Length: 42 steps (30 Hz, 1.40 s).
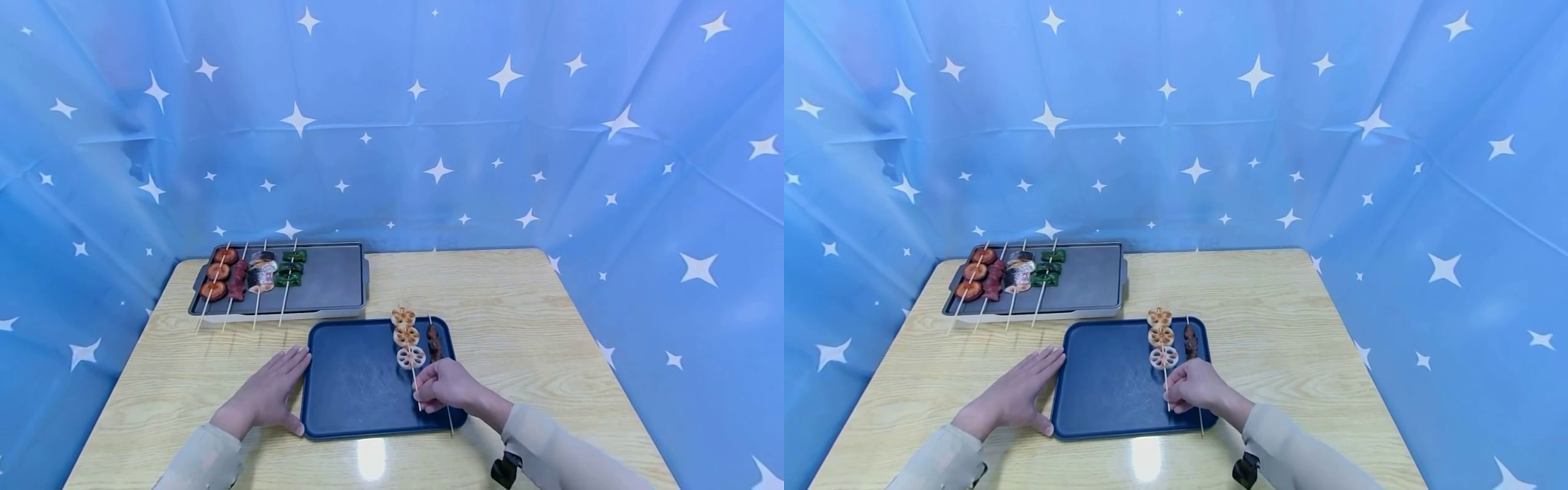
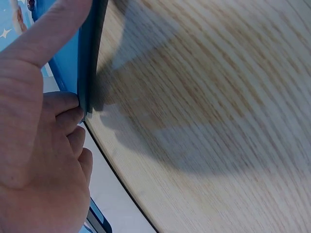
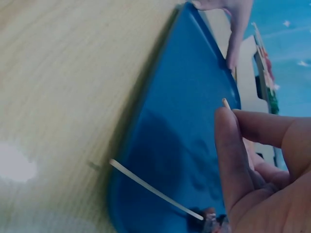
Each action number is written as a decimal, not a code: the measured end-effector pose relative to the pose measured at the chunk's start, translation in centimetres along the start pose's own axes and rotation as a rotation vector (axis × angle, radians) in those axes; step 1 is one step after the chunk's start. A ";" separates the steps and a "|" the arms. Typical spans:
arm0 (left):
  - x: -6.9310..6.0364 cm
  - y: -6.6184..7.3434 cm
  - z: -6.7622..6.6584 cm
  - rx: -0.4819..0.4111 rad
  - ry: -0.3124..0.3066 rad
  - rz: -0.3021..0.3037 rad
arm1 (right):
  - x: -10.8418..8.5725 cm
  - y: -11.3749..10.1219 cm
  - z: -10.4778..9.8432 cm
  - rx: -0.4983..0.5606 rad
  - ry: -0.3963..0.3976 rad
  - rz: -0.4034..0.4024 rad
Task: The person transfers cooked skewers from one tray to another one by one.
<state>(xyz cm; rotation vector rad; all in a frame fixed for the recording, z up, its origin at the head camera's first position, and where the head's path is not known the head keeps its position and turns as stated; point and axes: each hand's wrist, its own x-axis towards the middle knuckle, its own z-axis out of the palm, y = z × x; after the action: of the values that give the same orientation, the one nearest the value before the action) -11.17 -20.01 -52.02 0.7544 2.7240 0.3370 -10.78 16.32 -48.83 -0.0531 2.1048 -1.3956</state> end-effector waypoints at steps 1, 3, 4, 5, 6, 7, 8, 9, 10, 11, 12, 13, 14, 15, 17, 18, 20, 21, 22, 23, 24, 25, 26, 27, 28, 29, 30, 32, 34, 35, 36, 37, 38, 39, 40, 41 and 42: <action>0.0 0.0 0.0 -0.002 -0.001 0.001 | -0.1 0.1 0.1 0.002 0.002 0.001; 0.0 0.0 0.0 -0.005 -0.003 0.002 | -0.4 0.4 0.3 0.001 0.008 0.007; 0.0 0.0 0.0 -0.006 -0.003 0.004 | -0.4 0.5 0.3 0.001 0.010 0.008; 0.0 0.0 -0.1 -0.005 -0.003 0.005 | -0.5 0.6 0.4 0.003 0.010 0.009; 0.0 0.0 -0.1 -0.005 -0.003 0.005 | -0.6 0.6 0.5 0.006 0.010 0.011; 0.0 0.0 -0.1 -0.005 -0.002 0.005 | -0.7 0.7 0.6 0.006 0.010 0.012; 0.0 0.0 -0.1 -0.004 -0.001 0.005 | -0.7 0.8 0.6 0.007 0.009 0.012; -0.1 0.0 -0.1 -0.004 -0.001 0.005 | -0.8 0.9 0.7 0.008 0.008 0.012; -0.1 0.0 -0.1 -0.003 0.000 0.006 | -0.9 1.0 0.8 0.010 0.008 0.012; -0.1 0.0 -0.1 -0.003 0.001 0.006 | -1.0 1.1 0.8 0.011 0.007 0.015; -0.1 0.0 -0.1 -0.003 0.000 0.005 | -1.0 1.2 0.9 0.009 0.007 0.016; -0.1 0.0 -0.1 -0.003 -0.001 0.003 | -1.1 1.3 0.9 0.006 0.008 0.018; -0.1 0.0 -0.1 -0.003 -0.001 0.002 | -1.2 1.4 1.0 0.003 0.008 0.020; 0.0 0.0 -0.1 -0.003 -0.002 -0.001 | -1.3 1.4 1.0 -0.001 0.009 0.022; 0.0 0.0 -0.1 -0.001 -0.002 -0.006 | -1.4 1.6 1.1 -0.008 0.013 0.023; 0.0 0.0 -0.1 0.000 -0.002 -0.009 | -1.5 1.7 1.2 -0.014 0.017 0.024; 0.0 0.0 -0.1 0.003 -0.003 -0.010 | -1.5 1.8 1.2 -0.019 0.021 0.024; 0.0 0.0 -0.1 0.003 -0.003 -0.010 | -1.5 1.9 1.2 -0.021 0.023 0.021; 0.0 0.0 -0.1 0.004 -0.003 -0.010 | -1.5 2.0 1.3 -0.023 0.025 0.019; 0.0 0.0 -0.1 0.003 -0.004 -0.010 | -1.5 2.0 1.3 -0.023 0.026 0.019; 0.0 0.0 -0.1 0.003 -0.004 -0.009 | -1.5 2.1 1.3 -0.023 0.027 0.019; 0.0 0.0 -0.1 0.001 -0.004 -0.009 | -1.5 2.1 1.4 -0.023 0.028 0.017; 0.0 0.1 -0.1 0.001 -0.003 -0.009 | -1.6 2.1 1.4 -0.023 0.031 0.017; 0.0 0.1 -0.1 -0.001 -0.003 -0.009 | -1.6 2.1 1.4 -0.024 0.034 0.017; -0.1 0.1 -0.1 -0.002 -0.002 -0.009 | -1.6 2.1 1.5 -0.026 0.038 0.020; -0.1 0.1 -0.1 -0.004 -0.002 -0.008 | -1.7 2.1 1.5 -0.028 0.043 0.023; -0.1 0.1 -0.1 -0.007 -0.002 -0.009 | -1.7 2.1 1.5 -0.035 0.047 0.024; -0.1 0.2 -0.1 -0.011 -0.003 -0.011 | -1.8 2.1 1.5 -0.044 0.051 0.026; -0.1 0.2 -0.1 -0.013 -0.006 -0.013 | -1.8 2.2 1.6 -0.047 0.051 0.026; -0.1 0.1 -0.1 -0.013 -0.007 -0.015 | -1.8 2.2 1.6 -0.049 0.051 0.026; -0.1 0.1 -0.1 -0.014 -0.008 -0.015 | -1.8 2.2 1.5 -0.055 0.051 0.025; -0.1 0.1 -0.1 -0.014 -0.008 -0.015 | -1.7 2.2 1.5 -0.059 0.051 0.024; -0.1 0.1 -0.1 -0.013 -0.008 -0.016 | -1.7 2.2 1.5 -0.069 0.051 0.022; -0.1 0.0 -0.1 -0.012 -0.007 -0.015 | -1.7 2.2 1.5 -0.081 0.052 0.023; -0.1 0.0 -0.1 -0.012 -0.007 -0.014 | -1.6 2.2 1.5 -0.095 0.051 0.024; -0.1 0.0 -0.1 -0.011 -0.006 -0.014 | -1.5 2.2 1.5 -0.113 0.052 0.022; 0.0 0.0 0.0 -0.010 -0.005 -0.013 | -1.5 2.2 1.5 -0.130 0.052 0.021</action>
<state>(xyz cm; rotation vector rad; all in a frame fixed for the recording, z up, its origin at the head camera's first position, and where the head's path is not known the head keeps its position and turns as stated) -11.14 -20.02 -51.96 0.7337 2.7188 0.3455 -8.21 16.60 -50.44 -0.0472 2.2304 -1.2590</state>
